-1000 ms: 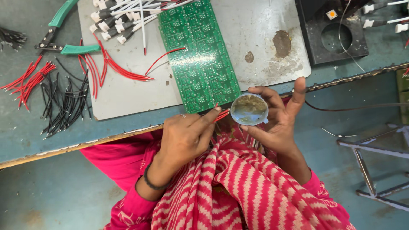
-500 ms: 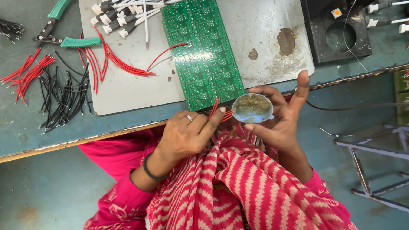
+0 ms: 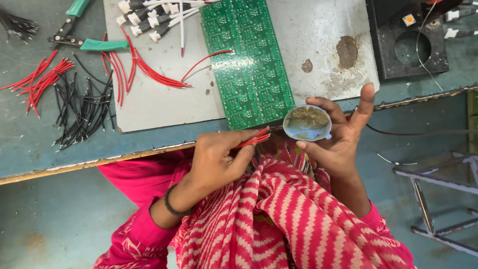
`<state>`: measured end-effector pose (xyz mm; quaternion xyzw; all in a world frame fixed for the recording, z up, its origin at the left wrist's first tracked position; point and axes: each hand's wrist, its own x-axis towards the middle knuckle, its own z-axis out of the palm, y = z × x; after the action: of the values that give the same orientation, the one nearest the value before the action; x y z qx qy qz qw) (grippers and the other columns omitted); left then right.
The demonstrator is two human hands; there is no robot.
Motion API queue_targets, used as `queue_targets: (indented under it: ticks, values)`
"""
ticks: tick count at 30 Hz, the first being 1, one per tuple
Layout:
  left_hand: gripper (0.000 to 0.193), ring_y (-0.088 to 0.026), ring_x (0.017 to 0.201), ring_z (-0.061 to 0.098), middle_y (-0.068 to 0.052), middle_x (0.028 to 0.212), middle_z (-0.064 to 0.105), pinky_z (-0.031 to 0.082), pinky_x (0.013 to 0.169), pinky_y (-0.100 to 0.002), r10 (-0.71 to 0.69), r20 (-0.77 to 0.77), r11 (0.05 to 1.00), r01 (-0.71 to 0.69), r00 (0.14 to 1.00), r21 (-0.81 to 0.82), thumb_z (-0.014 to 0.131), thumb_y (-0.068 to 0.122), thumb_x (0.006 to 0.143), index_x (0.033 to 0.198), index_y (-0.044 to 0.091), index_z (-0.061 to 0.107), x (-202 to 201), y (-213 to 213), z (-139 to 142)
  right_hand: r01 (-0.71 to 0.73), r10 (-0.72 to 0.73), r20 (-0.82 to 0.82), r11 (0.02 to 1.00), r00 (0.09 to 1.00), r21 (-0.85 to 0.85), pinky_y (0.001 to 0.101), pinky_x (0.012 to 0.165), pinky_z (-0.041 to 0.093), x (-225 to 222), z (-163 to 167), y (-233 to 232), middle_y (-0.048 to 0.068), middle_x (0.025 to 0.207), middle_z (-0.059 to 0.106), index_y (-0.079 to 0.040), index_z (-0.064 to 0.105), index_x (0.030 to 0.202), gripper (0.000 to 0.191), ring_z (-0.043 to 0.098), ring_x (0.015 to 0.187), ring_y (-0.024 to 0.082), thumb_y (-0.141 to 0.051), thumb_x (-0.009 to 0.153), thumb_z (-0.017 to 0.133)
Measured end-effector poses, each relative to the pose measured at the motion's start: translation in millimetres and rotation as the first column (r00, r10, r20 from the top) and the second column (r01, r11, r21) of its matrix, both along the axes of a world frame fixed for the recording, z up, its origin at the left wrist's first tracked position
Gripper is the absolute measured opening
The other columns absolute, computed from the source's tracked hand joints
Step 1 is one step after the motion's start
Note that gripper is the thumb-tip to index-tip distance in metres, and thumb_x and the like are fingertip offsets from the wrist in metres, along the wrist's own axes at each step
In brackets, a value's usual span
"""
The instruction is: The person dips the ends of red wires into a small flux container, then solders the wires onto a green circuit board using a soldering iron. They later use pliers to trim and twist wire ends while working at the bench.
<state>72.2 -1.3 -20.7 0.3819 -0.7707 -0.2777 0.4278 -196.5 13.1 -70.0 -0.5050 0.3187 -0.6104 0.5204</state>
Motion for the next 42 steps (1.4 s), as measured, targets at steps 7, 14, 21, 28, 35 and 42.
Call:
queue_targets:
  ticks: [7,14,21,28,35,42]
  values:
    - [0.012,-0.003,0.06,0.048,0.005,0.07,0.061,0.038,0.053,-0.023,0.03,-0.465,0.697,0.315,0.885,0.644,0.07,0.007,0.094,0.085,0.0,0.069,3.2,-7.9,-21.4,-0.043,0.04,-0.101,0.999,0.994,-0.027,0.0389,0.104,0.06,6.7,-4.4,3.4,0.019,0.152,0.052,-0.04,-0.013,0.163,0.133,0.063,0.129,0.024,0.019,0.085,0.077]
    - [0.014,-0.002,0.05,0.039,0.004,0.064,0.056,0.027,0.046,-0.024,0.175,-0.595,0.477,0.461,0.784,0.748,0.068,0.004,0.09,0.077,0.002,0.065,-1.6,-8.7,-32.2,-0.08,0.078,-0.12,0.997,0.99,-0.018,0.0399,0.104,0.06,8.8,-7.5,5.8,0.018,0.151,0.051,-0.042,-0.014,0.165,0.135,0.063,0.129,0.025,0.02,0.085,0.075]
    - [0.014,-0.002,0.05,0.04,0.003,0.067,0.06,0.027,0.045,-0.023,0.206,-0.589,0.464,0.452,0.781,0.762,0.067,0.003,0.089,0.076,0.003,0.065,-5.6,-11.7,-34.0,-0.1,0.102,-0.043,0.994,0.994,0.033,0.0433,0.106,0.06,8.4,-6.5,10.3,0.018,0.151,0.052,-0.042,-0.015,0.164,0.136,0.063,0.13,0.026,0.019,0.085,0.077]
    - [0.014,-0.002,0.049,0.038,0.003,0.066,0.058,0.026,0.045,-0.023,0.21,-0.604,0.479,0.458,0.769,0.749,0.067,0.002,0.09,0.076,0.003,0.063,-3.2,-10.9,-39.8,-0.048,0.048,-0.045,0.999,0.998,-0.003,0.0422,0.105,0.061,-4.6,-9.8,4.4,0.018,0.152,0.053,-0.037,-0.015,0.165,0.135,0.067,0.126,0.026,0.016,0.084,0.079]
    - [0.018,0.0,0.054,0.038,0.006,0.065,0.054,0.027,0.047,-0.023,0.144,-0.56,0.585,0.386,0.816,0.713,0.068,0.005,0.092,0.076,0.004,0.06,-4.0,-5.8,-42.9,-0.058,0.055,-0.1,0.998,0.993,-0.033,0.0399,0.105,0.059,-0.8,-11.3,5.4,0.019,0.151,0.053,-0.038,-0.014,0.162,0.133,0.064,0.128,0.025,0.018,0.084,0.078]
    - [0.017,0.002,0.062,0.045,0.007,0.069,0.057,0.033,0.052,-0.022,0.075,-0.464,0.717,0.276,0.883,0.64,0.069,0.005,0.093,0.079,0.003,0.061,-3.6,-0.9,-38.2,-0.063,0.06,-0.076,0.997,0.995,-0.033,0.0401,0.106,0.06,-0.3,-7.7,5.4,0.019,0.151,0.053,-0.038,-0.014,0.161,0.132,0.064,0.128,0.025,0.018,0.084,0.077]
